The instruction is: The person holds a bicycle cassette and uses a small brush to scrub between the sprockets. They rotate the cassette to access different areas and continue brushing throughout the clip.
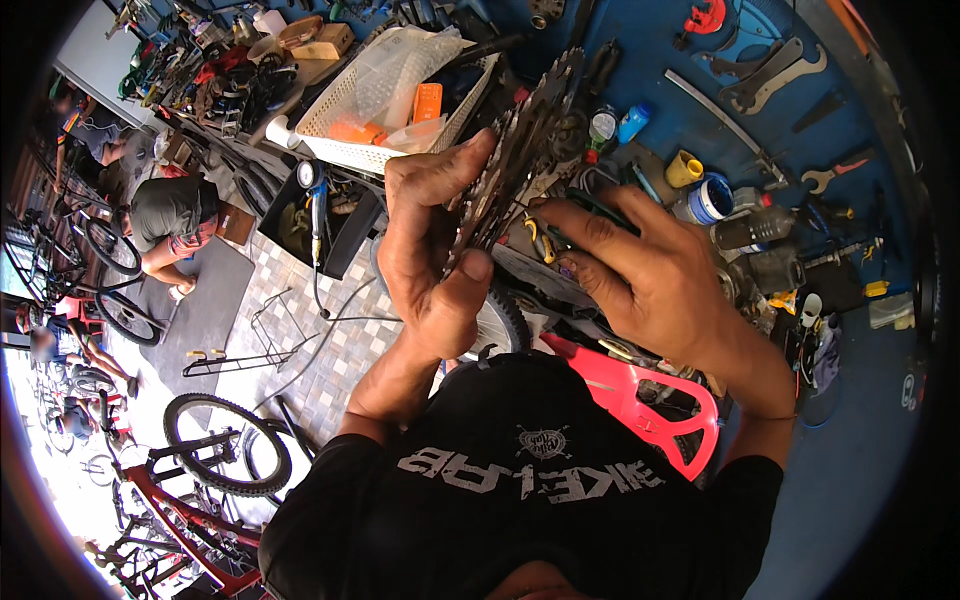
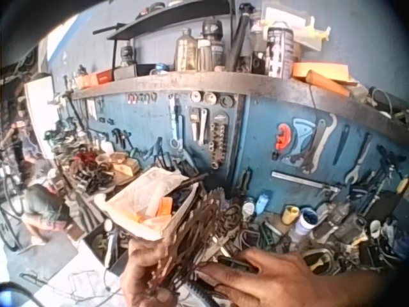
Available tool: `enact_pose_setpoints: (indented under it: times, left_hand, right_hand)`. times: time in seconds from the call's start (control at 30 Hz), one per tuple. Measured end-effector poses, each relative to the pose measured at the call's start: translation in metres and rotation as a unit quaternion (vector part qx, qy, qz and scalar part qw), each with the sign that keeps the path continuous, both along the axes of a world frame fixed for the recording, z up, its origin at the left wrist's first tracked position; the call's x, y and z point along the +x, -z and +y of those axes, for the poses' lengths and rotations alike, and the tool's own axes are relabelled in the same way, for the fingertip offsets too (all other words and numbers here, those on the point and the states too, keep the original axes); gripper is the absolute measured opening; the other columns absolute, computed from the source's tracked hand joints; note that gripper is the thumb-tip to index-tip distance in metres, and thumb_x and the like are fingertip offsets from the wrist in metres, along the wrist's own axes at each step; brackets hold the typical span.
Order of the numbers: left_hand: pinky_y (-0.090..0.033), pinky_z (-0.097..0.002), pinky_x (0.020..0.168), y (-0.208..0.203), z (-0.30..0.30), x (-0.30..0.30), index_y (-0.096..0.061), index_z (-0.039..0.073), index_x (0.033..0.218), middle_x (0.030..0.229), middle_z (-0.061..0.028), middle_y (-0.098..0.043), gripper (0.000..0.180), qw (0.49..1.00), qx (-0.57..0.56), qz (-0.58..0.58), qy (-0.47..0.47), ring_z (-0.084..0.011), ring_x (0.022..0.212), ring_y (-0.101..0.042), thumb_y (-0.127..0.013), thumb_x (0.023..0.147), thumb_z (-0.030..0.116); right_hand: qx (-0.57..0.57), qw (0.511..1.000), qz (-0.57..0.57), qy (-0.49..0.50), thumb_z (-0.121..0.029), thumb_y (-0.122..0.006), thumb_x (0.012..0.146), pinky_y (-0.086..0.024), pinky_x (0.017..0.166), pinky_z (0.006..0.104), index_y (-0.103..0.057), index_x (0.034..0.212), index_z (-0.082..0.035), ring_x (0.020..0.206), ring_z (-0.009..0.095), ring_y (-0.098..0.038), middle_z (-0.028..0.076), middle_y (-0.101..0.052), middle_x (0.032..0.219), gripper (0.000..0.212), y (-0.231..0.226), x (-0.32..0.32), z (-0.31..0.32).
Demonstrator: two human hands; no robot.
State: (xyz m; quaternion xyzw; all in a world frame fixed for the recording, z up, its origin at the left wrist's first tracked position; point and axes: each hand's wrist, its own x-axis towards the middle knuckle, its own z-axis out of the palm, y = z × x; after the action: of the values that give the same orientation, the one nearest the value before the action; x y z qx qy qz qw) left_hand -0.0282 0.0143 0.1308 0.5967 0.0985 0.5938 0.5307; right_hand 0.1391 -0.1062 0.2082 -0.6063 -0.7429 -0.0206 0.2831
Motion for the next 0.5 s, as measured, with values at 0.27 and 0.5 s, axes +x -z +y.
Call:
enact_pose_setpoints:
  times: [0.27,0.5]
  left_hand:
    - [-0.039,-0.0414,0.11,0.008,0.011,0.003,-0.062,-0.01,0.136,0.13,-0.0208,-0.058,0.066,0.997,0.069,0.013,-0.027,-0.0278,0.122,-0.052,-0.066,0.087,0.035]
    - [-0.044,-0.0482,0.112,0.017,0.005,0.004,-0.047,-0.008,0.146,0.14,-0.0227,-0.054,0.078,0.986,-0.096,-0.101,0.095,-0.0343,0.134,-0.052,-0.07,0.09,0.041]
  right_hand:
    - [-0.244,0.658,0.708,-0.077,-0.021,-0.054,0.111,-0.052,0.063,0.0241,-0.051,0.152,-0.004,0.073,0.016,-0.064,0.015,-0.068,0.108,0.045,0.031,-0.002,0.002]
    - [-0.315,0.412,0.846,-0.121,-0.03,-0.05,0.113,-0.039,0.045,0.0206,-0.044,0.155,-0.007,0.057,0.011,-0.052,0.018,-0.064,0.104,0.049,0.032,-0.005,-0.003]
